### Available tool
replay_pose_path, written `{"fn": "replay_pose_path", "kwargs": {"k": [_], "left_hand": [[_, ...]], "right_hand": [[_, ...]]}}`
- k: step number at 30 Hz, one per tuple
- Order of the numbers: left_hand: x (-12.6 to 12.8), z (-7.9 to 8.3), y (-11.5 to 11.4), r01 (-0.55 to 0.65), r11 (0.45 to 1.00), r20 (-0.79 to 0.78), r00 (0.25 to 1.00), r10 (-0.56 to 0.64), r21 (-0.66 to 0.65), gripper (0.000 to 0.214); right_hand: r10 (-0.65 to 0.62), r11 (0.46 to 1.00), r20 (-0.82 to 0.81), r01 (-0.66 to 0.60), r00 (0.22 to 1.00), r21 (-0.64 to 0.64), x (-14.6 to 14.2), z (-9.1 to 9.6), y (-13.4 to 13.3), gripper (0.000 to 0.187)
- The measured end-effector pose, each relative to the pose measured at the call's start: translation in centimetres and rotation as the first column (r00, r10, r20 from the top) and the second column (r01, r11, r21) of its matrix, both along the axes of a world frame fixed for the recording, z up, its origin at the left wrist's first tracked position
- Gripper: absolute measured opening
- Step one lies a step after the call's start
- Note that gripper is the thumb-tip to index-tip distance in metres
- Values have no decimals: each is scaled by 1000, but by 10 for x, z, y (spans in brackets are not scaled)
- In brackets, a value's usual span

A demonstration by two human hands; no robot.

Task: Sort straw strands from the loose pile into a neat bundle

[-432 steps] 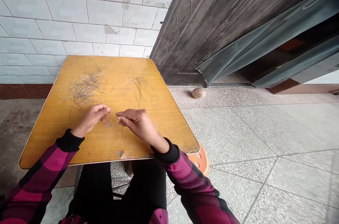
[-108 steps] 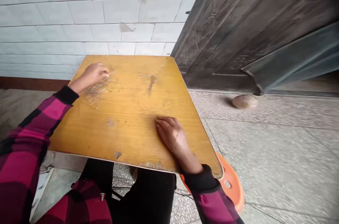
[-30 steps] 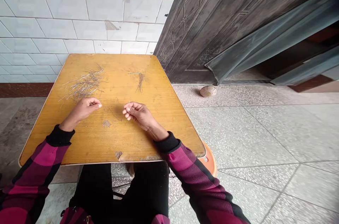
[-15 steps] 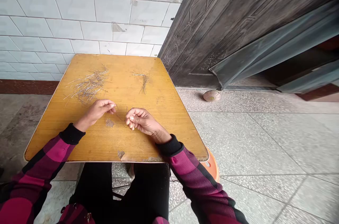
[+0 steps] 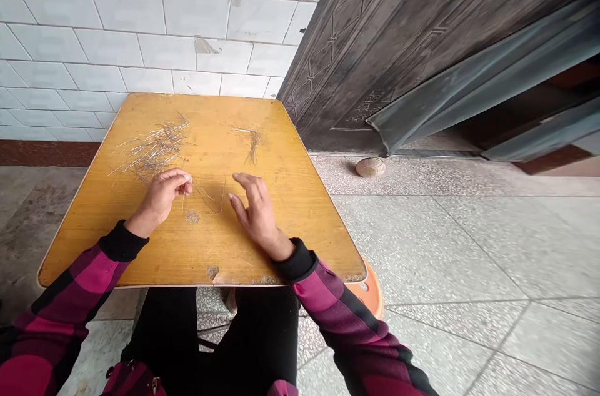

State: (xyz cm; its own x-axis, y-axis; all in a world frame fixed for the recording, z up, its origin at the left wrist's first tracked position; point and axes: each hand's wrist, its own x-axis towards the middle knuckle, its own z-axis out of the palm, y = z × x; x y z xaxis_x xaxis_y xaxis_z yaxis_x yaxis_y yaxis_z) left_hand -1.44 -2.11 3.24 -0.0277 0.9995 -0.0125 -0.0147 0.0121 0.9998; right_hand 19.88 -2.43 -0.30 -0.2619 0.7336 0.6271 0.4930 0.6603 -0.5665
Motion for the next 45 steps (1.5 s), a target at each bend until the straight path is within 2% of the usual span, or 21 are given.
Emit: {"fn": "replay_pose_path", "kwargs": {"k": [2,4,6,12,15,18,20,25,29,35,39,43,45], "left_hand": [[2,0,-2,-9,1000,1,1000,9,3,16],[3,0,-4,24,1000,44,999,-24,11,17],[4,0,-6,60,998,107,992,-62,19,18],[1,2,-11,64,997,195,978,-69,32,17],[-2,3,-11,65,997,200,977,-71,36,15],[-3,3,-10,52,998,208,976,-56,23,14],[-3,3,-9,45,999,214,976,-47,15,15],[-5,6,-5,16,1000,238,971,-17,9,17],[-12,5,0,-8,1000,309,951,3,17,17],[-21,4,5,3,1000,362,932,-10,21,21],[-16,4,3,81,996,413,909,-61,-33,21],[-8,2,2,222,968,455,878,-148,-115,22],[-6,4,5,265,956,462,868,-182,-122,23]], "right_hand": [[48,986,194,-78,980,150,-3,3,-4,26],[77,969,357,-155,931,193,-6,3,-4,22],[62,967,467,-169,882,190,-8,0,0,20],[-111,978,603,-22,790,209,1,-8,4,23],[-131,989,625,59,770,135,3,-10,1,25],[-102,993,607,119,788,13,3,-12,0,23],[-56,991,583,116,811,-66,2,-12,0,23],[73,977,511,41,856,-209,5,-5,-3,23],[188,944,414,-49,891,-325,8,1,-8,21],[288,894,280,-153,916,-420,16,10,-20,22],[287,848,156,-175,945,-500,22,13,-45,22],[222,764,-9,-179,975,-620,26,6,-89,25],[176,705,-77,-180,981,-686,30,-2,-115,29]]}}
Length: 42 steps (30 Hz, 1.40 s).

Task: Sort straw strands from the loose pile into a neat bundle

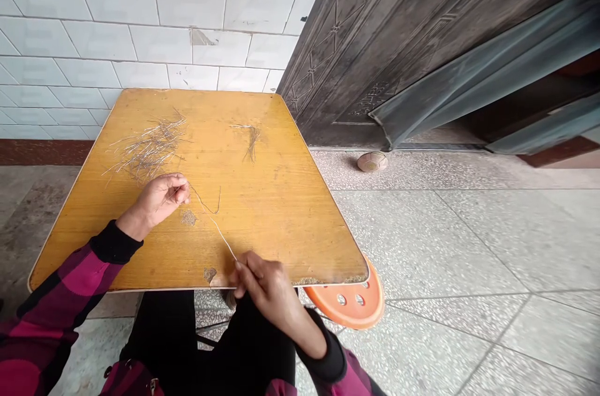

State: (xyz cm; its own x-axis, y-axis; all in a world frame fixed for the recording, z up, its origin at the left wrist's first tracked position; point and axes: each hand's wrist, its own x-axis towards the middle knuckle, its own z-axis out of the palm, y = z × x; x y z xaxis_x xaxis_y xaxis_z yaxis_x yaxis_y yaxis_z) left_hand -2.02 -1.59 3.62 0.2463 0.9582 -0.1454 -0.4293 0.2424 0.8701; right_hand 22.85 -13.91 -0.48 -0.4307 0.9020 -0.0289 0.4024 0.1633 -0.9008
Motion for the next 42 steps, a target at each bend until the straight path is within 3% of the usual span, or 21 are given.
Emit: {"fn": "replay_pose_path", "kwargs": {"k": [3,6,9,11,15,20,29,36,39,42], "left_hand": [[3,9,9,79,996,-52,996,-77,49,20],[14,17,18,290,955,-209,939,-273,55,16],[37,20,22,469,883,-342,834,-432,28,19],[53,17,23,541,841,-393,778,-491,19,18],[72,9,21,630,775,-507,687,-521,57,18],[70,3,24,619,774,-590,677,-440,133,24],[50,1,43,499,851,-690,675,-261,166,9],[46,-19,58,246,934,-687,726,-1,259,6],[46,-30,63,156,925,-724,671,159,347,6],[46,-36,64,183,872,-776,562,286,454,6]], "right_hand": [[-30,992,-56,23,998,-123,15,-7,-30,30],[-146,987,-122,136,982,-86,36,3,-36,29],[-290,944,-168,311,942,114,47,24,-12,21],[-279,945,-155,299,948,130,43,32,14,22],[-190,978,-278,157,942,-139,19,23,64,31],[-176,967,-421,76,890,-244,0,8,90,31],[-284,942,-411,173,866,-288,17,7,118,29],[-387,894,-292,278,875,-352,21,-1,164,20],[-405,885,-203,326,892,-332,16,-7,181,19],[-408,889,-160,350,899,-296,14,-13,193,19]]}}
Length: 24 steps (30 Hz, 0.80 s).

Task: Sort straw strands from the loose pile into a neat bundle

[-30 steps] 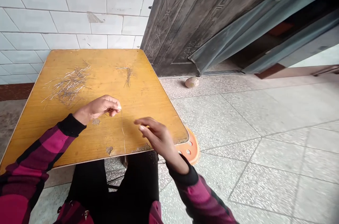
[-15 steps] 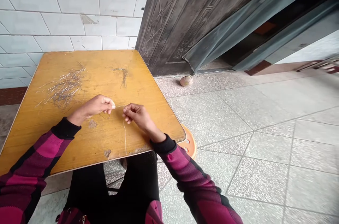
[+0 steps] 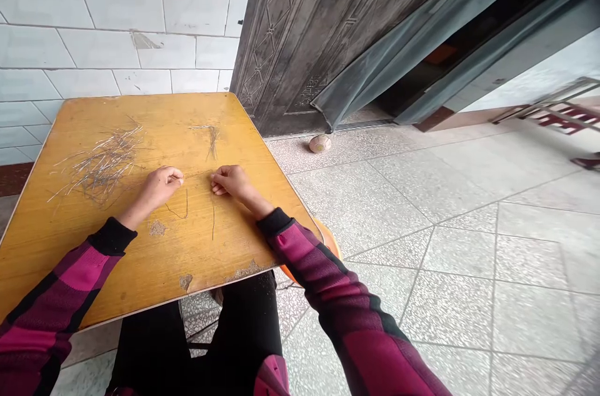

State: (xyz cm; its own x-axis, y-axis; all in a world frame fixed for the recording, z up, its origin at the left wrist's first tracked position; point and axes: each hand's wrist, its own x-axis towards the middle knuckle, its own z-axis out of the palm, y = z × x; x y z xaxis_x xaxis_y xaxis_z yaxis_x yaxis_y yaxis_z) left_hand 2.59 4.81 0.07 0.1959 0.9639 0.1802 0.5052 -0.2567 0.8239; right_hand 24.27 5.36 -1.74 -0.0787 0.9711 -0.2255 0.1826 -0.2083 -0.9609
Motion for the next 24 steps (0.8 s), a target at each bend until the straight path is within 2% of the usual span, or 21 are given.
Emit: {"fn": "replay_pose_path", "kwargs": {"k": [2,6,12,14,17,21,24], "left_hand": [[0,0,0,10,998,-81,997,-5,55,5],[-4,5,-1,46,998,-179,983,-36,52,6],[-25,30,-2,134,988,-292,951,-107,76,8],[-32,36,-7,151,985,-331,936,-117,81,8],[-40,32,-22,191,977,-402,905,-139,93,9],[-43,17,-44,245,960,-476,866,-154,135,14],[-45,17,-51,231,959,-477,870,-128,164,11]], "right_hand": [[-2,1000,39,2,999,15,1,-2,4,19],[-6,999,115,0,993,52,7,-2,6,18],[-51,986,230,12,972,169,20,7,-6,14],[-62,962,351,-39,934,272,23,14,-15,12],[-83,885,523,-179,849,430,24,20,-30,14],[-57,820,546,-273,836,503,20,19,-47,15],[-31,796,543,-308,839,522,15,16,-53,16]]}}
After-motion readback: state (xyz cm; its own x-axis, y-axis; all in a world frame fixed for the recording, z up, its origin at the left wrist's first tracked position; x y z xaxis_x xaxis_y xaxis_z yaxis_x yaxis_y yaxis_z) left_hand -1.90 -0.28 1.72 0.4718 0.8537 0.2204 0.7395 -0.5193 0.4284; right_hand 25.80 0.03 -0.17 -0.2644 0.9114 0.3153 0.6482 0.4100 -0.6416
